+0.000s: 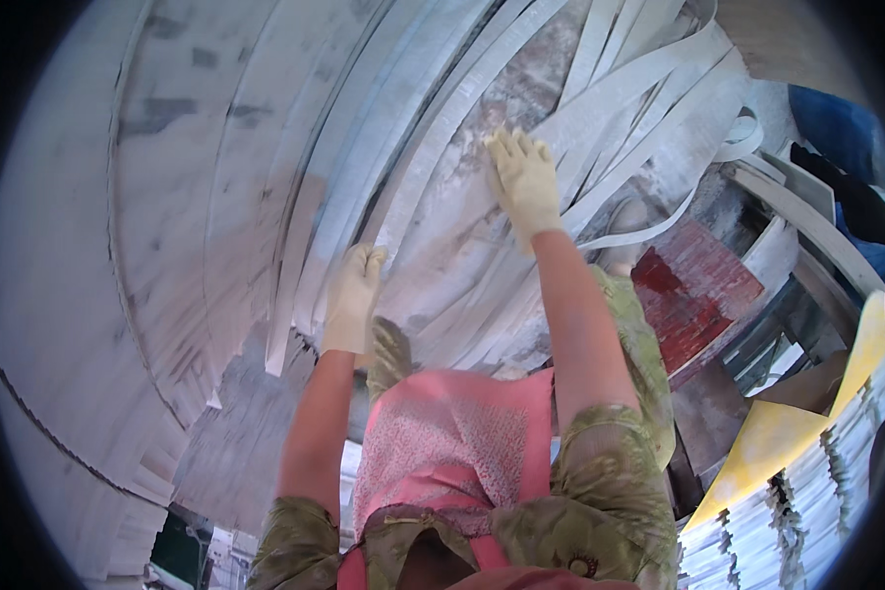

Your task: The person picks up white rectangular pieces from a pile, places them on a conveyor belt, and stacks them on a yellow tray. They also handle long white strips, folding and arranging them on a nearby surface. The person wears gloves and a pink apron while working in a cluttered industrial area.

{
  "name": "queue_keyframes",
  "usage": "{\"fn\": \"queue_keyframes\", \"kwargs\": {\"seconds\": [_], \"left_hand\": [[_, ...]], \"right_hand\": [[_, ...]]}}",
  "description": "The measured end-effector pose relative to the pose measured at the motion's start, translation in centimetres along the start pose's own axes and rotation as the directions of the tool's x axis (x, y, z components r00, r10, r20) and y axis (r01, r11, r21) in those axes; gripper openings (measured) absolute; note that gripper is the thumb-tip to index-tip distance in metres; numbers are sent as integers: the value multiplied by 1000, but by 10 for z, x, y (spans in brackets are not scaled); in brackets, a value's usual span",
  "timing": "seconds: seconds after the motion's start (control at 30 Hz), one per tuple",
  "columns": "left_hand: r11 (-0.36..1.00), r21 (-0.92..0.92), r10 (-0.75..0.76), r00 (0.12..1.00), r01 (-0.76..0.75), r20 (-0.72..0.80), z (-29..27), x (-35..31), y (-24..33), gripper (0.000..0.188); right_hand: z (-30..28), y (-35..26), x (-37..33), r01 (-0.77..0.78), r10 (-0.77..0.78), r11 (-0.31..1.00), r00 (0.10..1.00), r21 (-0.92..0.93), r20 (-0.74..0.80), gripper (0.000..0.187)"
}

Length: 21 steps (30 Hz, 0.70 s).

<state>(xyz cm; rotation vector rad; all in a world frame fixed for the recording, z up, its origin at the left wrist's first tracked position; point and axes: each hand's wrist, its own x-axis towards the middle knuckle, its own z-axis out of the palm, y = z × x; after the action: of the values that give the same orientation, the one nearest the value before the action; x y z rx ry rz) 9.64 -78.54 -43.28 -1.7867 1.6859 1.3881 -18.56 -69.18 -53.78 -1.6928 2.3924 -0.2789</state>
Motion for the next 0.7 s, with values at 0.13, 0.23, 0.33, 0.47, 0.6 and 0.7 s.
{"fn": "queue_keyframes", "kwargs": {"seconds": [0.13, 0.23, 0.33, 0.47, 0.6, 0.7], "left_hand": [[981, 98, 173, 985, -169, -24, 12, 14, 16, 31], [981, 104, 164, 986, -162, -6, 26, 23, 31, 31], [966, 136, 225, 974, -219, -37, 41, 38, 48, 32], [992, -122, 48, 996, -38, 78, 73, 65, 66, 33], [953, -299, 70, 996, -52, 51, 103, 100, 67, 34], [950, -309, -12, 997, 36, 79, 109, 108, 57, 34]], "right_hand": [[-19, 12, -27, -70, 75, 996, 991, -46, 109, 42], [-29, 15, -37, -111, 116, 993, 985, -44, 131, 42], [-33, 25, -27, -222, 228, 973, 893, -61, 388, 36], [-36, 56, 8, -41, 101, 983, 933, -177, 345, 24], [-38, 89, 21, -10, 70, 970, 969, -244, 237, 19], [-38, 99, 12, -2, 69, 973, 957, -231, 283, 22]]}}
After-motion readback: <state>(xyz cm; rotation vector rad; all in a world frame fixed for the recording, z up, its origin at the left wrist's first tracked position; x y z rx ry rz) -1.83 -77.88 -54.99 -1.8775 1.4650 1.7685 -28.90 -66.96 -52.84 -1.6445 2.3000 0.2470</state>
